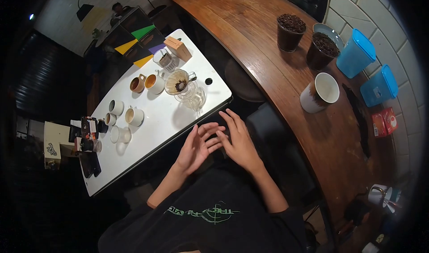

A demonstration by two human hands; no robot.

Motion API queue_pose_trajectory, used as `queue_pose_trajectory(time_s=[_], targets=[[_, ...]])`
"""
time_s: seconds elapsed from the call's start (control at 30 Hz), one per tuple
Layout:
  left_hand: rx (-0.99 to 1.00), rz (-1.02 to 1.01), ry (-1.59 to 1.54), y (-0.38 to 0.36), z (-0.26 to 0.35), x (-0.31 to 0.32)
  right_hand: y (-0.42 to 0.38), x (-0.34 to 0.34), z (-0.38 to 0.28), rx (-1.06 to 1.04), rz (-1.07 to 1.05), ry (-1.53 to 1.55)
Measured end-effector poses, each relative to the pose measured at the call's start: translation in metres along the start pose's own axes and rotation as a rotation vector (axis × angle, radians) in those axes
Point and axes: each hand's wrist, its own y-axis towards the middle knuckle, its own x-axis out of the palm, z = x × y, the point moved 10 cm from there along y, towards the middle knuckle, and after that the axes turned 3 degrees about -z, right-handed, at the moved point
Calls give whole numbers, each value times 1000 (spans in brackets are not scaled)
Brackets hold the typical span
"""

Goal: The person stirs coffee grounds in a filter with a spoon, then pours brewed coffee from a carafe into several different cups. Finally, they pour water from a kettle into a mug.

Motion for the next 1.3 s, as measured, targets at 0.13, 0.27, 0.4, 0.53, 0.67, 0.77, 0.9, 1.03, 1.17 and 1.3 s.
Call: queue_pose_trajectory(time_s=[0.13, 0.27, 0.4, 0.53, 0.67, 0.77, 0.9, 1.03, 1.17, 1.3], targets=[[-8, 176, -148, 17, -26, -21, -10, 9, -35, -220, -4, -155], [-85, -75, -323, 23, -42, 22, -8, 26, -13, -232, -74, -288], [-133, -48, 152, 13, -16, 35, -16, -28, 37, 104, 114, -217], [-82, -18, 272, 22, -10, 30, -59, -63, 8, 104, 87, 48], [-85, 0, 232, 33, -18, 33, -109, -97, -28, 122, 69, 178], [-87, -74, 262, 43, -27, 41, -146, -145, -51, 112, 309, 95], [-69, -135, 351, 59, -34, 61, -204, -186, -82, 118, 583, -60], [102, -190, 544, 87, -19, 93, -284, -215, -135, 175, 977, -288], [463, -168, 755, 133, 1, 133, -385, -237, -154, 405, 1537, -623], [548, -209, 1013, 176, -11, 165, -439, -265, -129, 746, 1645, -803]])
